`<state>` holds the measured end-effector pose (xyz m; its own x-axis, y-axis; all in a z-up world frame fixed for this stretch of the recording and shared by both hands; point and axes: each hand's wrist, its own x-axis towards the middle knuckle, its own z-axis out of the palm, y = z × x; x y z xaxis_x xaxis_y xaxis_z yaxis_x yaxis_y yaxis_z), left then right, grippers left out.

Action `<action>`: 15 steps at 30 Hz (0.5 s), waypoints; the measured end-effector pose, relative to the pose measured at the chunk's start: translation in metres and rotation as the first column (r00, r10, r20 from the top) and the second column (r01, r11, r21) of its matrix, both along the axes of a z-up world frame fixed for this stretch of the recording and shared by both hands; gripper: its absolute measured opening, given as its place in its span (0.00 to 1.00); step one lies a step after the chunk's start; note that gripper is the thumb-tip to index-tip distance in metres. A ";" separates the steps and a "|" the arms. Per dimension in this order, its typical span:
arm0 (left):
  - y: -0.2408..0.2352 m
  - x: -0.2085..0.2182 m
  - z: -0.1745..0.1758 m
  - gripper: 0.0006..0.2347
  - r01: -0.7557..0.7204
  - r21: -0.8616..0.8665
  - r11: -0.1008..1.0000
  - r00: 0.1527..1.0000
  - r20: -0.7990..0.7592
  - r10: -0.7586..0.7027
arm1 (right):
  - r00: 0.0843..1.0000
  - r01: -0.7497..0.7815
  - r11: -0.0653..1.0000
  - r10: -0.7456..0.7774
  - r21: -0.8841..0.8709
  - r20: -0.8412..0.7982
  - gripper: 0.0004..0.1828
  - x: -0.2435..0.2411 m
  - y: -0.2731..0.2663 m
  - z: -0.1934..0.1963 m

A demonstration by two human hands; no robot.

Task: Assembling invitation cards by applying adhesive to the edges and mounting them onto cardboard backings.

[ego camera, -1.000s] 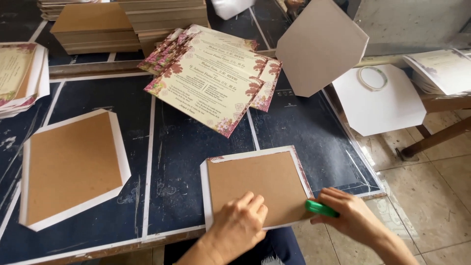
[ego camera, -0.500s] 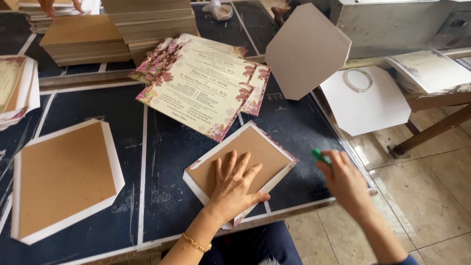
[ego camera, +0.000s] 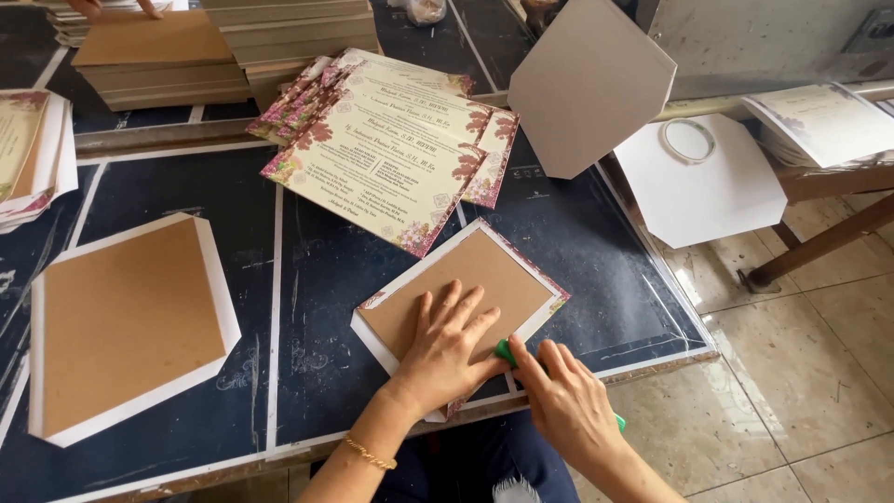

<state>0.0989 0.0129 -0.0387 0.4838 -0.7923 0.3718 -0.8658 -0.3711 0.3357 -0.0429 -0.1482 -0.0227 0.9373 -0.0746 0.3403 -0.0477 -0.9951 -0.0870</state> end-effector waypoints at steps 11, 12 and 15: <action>0.064 -0.012 0.013 0.26 0.136 -0.051 0.989 0.949 -0.281 -0.145 | 0.999 0.009 0.998 -0.005 -0.066 0.049 0.34 -0.014 0.074 -0.028; 0.064 -0.014 0.012 0.26 0.133 -0.048 0.990 0.949 -0.282 -0.142 | 0.999 0.006 0.998 -0.003 -0.063 0.048 0.34 -0.013 0.067 -0.019; 0.067 -0.014 0.015 0.25 0.135 -0.032 0.990 0.963 -0.232 -0.139 | 0.987 0.033 0.996 -0.020 0.079 -0.160 0.25 0.001 0.028 0.000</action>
